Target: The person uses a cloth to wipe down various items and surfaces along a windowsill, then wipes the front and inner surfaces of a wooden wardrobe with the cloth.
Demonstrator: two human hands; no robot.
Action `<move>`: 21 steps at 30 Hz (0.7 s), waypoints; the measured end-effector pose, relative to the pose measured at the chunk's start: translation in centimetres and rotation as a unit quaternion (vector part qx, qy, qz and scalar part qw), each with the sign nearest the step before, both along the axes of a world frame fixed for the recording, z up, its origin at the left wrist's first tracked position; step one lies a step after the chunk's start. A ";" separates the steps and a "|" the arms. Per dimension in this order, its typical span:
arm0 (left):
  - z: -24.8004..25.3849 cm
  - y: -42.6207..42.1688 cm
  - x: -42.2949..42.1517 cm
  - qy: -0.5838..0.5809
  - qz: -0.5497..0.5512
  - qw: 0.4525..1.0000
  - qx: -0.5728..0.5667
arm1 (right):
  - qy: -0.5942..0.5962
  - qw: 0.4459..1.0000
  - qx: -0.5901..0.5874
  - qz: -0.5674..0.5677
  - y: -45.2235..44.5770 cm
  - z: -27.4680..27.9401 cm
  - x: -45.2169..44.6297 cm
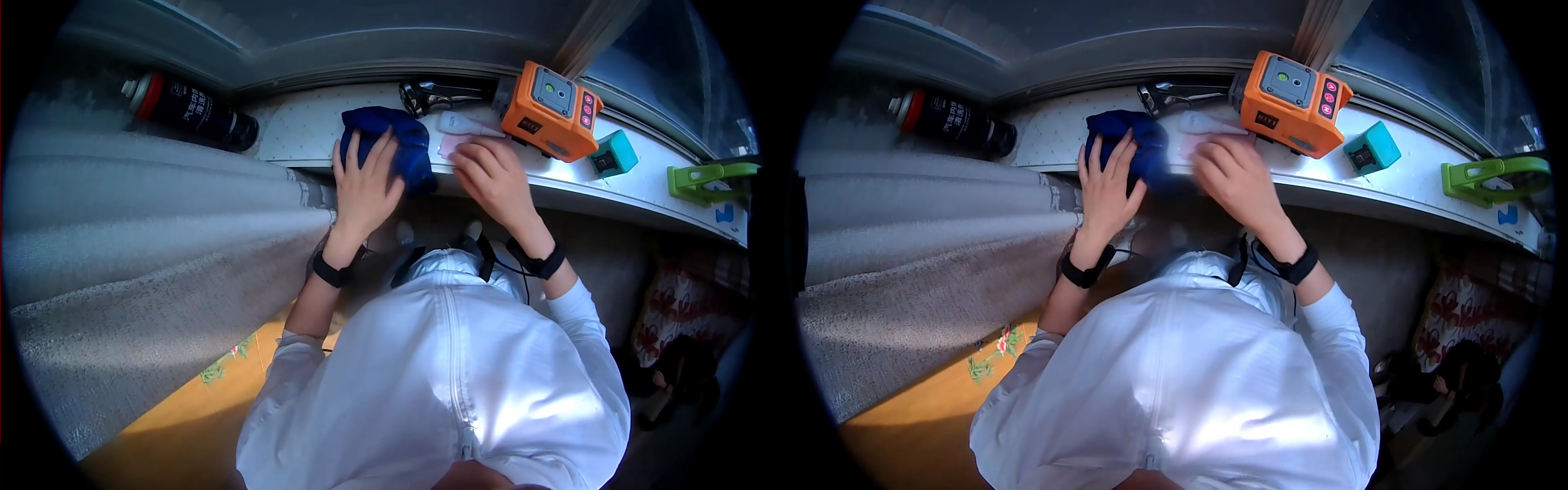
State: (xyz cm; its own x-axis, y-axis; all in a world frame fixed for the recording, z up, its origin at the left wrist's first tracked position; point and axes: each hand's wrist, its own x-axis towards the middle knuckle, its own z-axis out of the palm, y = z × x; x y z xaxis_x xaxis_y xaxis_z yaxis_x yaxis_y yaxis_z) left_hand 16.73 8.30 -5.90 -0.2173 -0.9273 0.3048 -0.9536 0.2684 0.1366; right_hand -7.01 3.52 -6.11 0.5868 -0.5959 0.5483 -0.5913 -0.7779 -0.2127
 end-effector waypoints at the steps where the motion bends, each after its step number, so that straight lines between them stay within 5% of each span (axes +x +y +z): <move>1: 0.1 -0.2 -0.3 0.009 -0.014 1.000 0.006 | -0.003 1.000 0.002 -0.014 0.0 0.2 -0.7; 18: -0.5 -0.6 -3.2 0.047 0.007 0.996 -0.070 | -0.039 0.999 -0.030 0.019 -0.6 0.1 -2.8; 21: -0.3 -1.5 -4.5 0.076 -0.016 0.995 -0.066 | -0.111 0.992 0.032 -0.048 -0.8 0.4 -2.9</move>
